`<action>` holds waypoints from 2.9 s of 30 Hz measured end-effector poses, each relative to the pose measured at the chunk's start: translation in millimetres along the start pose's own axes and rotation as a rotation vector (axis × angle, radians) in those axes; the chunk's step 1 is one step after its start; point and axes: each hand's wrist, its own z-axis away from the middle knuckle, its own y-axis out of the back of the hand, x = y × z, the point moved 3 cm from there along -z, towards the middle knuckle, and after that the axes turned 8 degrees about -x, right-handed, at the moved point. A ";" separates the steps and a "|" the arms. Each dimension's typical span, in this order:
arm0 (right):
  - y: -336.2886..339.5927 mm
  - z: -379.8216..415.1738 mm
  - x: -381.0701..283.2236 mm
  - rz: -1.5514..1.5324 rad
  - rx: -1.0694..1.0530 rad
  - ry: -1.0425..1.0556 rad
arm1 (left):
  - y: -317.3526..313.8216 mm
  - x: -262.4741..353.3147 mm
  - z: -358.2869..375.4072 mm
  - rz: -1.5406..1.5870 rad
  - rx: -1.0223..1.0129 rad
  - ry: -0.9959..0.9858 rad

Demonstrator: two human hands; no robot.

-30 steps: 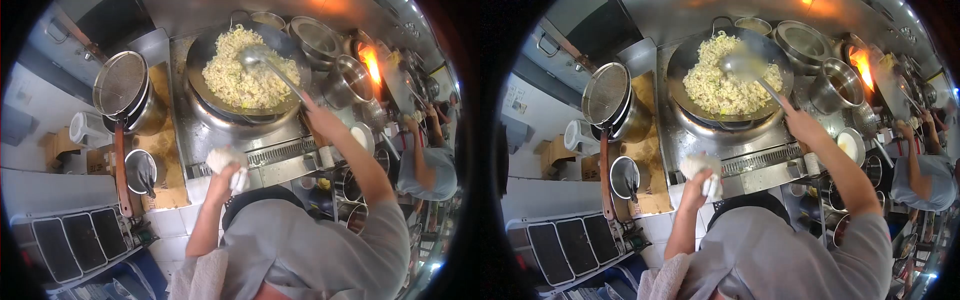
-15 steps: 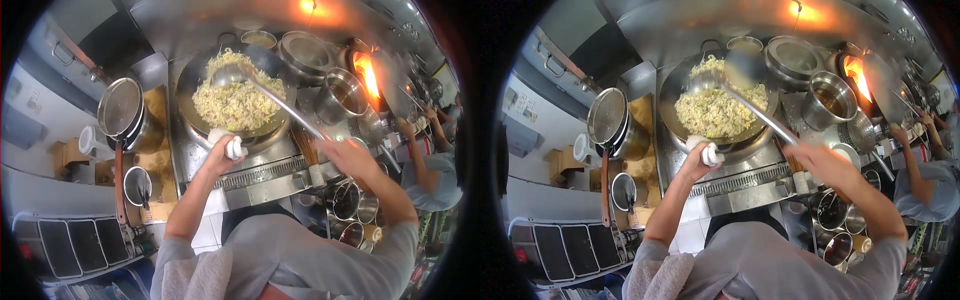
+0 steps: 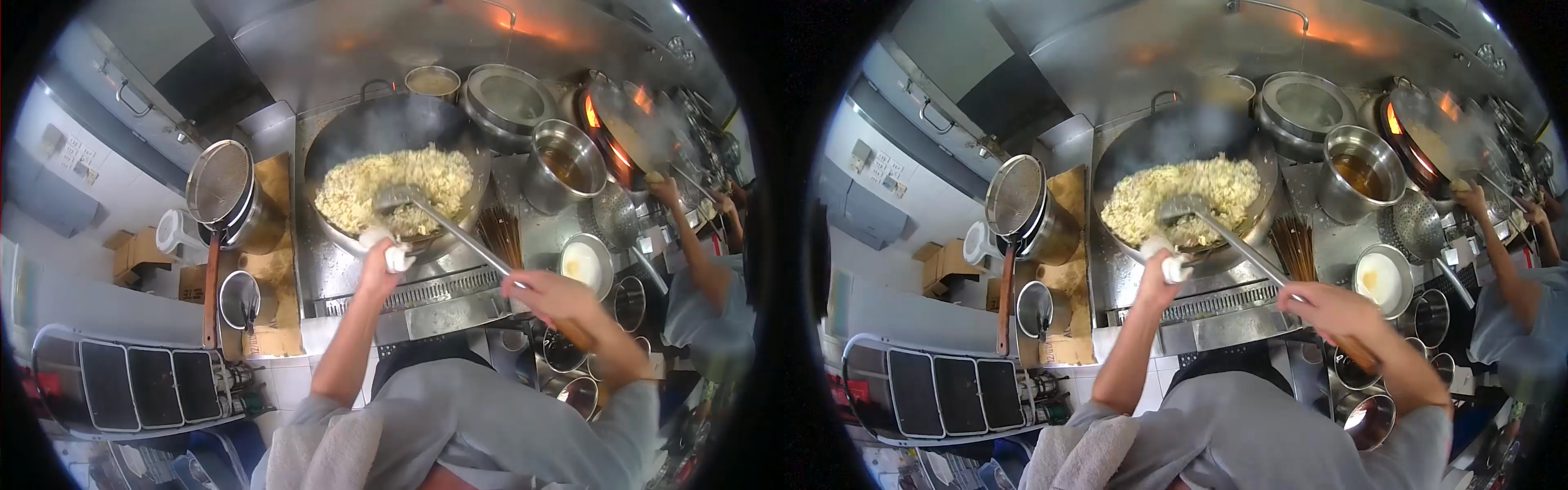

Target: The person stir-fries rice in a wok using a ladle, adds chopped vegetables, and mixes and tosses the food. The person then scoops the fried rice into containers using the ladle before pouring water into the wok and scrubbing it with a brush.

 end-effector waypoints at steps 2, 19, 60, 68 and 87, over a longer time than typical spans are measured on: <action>-15.3 -43.8 4.7 0.005 0.186 0.071 | -15.1 -33.5 29.9 0.273 0.197 0.083; -16.5 -33.5 -17.2 0.051 0.202 0.146 | -4.3 -55.6 53.7 0.257 0.200 0.032; -28.3 -93.1 10.1 -0.971 0.103 0.173 | 39.8 7.8 100.0 0.217 0.102 0.216; -3.9 -90.9 3.9 -0.994 0.095 0.302 | 13.1 40.8 68.0 0.255 0.033 0.286; 37.0 -142.6 -22.5 -0.402 0.240 0.234 | 13.4 29.1 -18.2 0.163 0.097 0.440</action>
